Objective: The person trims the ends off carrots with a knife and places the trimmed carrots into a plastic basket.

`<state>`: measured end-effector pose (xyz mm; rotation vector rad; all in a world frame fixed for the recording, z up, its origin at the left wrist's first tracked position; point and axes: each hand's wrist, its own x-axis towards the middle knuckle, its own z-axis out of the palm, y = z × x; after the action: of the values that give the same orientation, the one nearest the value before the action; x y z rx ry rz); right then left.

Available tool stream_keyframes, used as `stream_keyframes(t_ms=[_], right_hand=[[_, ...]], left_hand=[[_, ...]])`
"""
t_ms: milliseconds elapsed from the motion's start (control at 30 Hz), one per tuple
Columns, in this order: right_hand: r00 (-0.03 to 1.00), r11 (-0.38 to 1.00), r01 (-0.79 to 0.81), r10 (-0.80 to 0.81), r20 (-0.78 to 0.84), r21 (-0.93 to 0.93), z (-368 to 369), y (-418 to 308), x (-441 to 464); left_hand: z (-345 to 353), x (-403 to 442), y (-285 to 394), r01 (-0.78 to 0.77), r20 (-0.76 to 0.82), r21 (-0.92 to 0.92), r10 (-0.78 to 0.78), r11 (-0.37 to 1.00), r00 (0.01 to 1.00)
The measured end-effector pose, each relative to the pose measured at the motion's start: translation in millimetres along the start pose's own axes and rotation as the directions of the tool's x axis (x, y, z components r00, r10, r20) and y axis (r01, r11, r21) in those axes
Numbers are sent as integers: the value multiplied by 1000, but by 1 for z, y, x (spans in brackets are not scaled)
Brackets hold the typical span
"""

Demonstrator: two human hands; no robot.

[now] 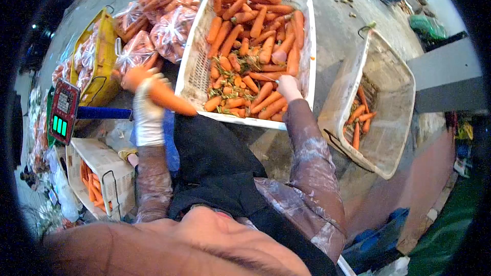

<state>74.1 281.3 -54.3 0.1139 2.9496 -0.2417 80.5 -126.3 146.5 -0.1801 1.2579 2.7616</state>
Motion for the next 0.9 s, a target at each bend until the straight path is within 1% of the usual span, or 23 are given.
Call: stream_keyframes(t_ms=[33, 67, 100, 133, 167, 200, 233, 300, 333, 367, 400, 433, 467, 533, 567, 600, 633, 700, 733, 767, 800, 867, 900], right_hand=[[993, 991, 120, -120, -2, -50, -2, -2, 5], [979, 968, 205, -203, 28, -148, 12, 3, 16], [979, 968, 203, -201, 32, -146, 8, 2, 15], [944, 954, 252, -206, 258, -160, -1, 0, 14], [860, 939, 304, -197, 470, -162, -10, -1, 12], [840, 956, 272, -178, 513, -114, -16, -2, 6], [836, 957, 270, -178, 518, -106, -17, -6, 4], [794, 833, 460, -229, 563, -309, -16, -14, 0], [796, 826, 443, -185, 577, -347, -4, -15, 2], [793, 824, 446, -184, 580, -348, -1, -18, 2], [802, 818, 432, -156, 576, -379, -1, -22, 4], [812, 808, 419, -129, 569, -415, -4, -25, 6], [835, 772, 436, -154, 528, -463, -6, -27, 3], [832, 770, 427, -130, 539, -474, -11, -29, 3], [826, 773, 419, -106, 553, -477, -12, -28, 3], [865, 750, 432, -187, 466, -501, -10, -24, -8], [893, 780, 398, -209, 397, -483, 2, -15, -13], [920, 855, 323, -184, 346, -406, 20, -4, -3], [901, 828, 369, -206, 383, -422, -6, -19, -16], [918, 857, 309, -155, 366, -413, 0, -18, -12], [884, 832, 342, -128, 450, -436, 20, -7, 1], [786, 849, 366, -62, 615, -382, -19, -30, -5], [807, 871, 320, -43, 590, -373, -14, -27, 0]], left_hand=[[-35, 4, 22, 4, -17, -151, -6, 989, 1000], [-71, -2, 43, -90, -120, -44, 84, 995, 989], [-150, 5, 68, -27, 197, -108, 48, 994, 979], [-147, -24, 90, -269, 60, 287, 263, 919, 963], [-143, -54, 113, -183, -91, 847, 475, 500, 876], [-137, -84, 135, 139, -226, 973, 640, 183, 735], [-181, -97, 160, 174, -214, 976, 692, 129, 689], [-267, -115, 211, -74, -329, 876, 701, 477, 633], [-300, -124, 229, -260, -456, 690, 684, 676, 569], [-322, -132, 239, -438, -583, 487, 655, 756, 481], [-330, -136, 241, -578, -677, 314, 604, 753, 420], [-340, -137, 240, -660, -726, 126, 523, 740, 447], [-349, -134, 240, -632, -717, -164, 349, 757, 604], [-400, -121, 199, -448, -413, 21, 416, 894, 811], [-357, -117, 173, -369, -420, -133, 285, 920, 861], [-300, -113, 146, -287, -420, -286, 150, 914, 895], [-264, -111, 121, -261, -466, -183, 150, 948, 872], [-231, -98, 88, -211, -571, -171, 78, 962, 817], [-236, -92, 71, -163, -485, -258, 18, 952, 874], [-211, -90, 63, -112, -446, -294, -33, 949, 894], [-200, -82, 54, -88, -476, -306, -72, 948, 876], [-164, -71, 40, -60, -448, -293, -82, 954, 890], [-137, -68, 37, -46, -436, -308, -98, 950, 895]])
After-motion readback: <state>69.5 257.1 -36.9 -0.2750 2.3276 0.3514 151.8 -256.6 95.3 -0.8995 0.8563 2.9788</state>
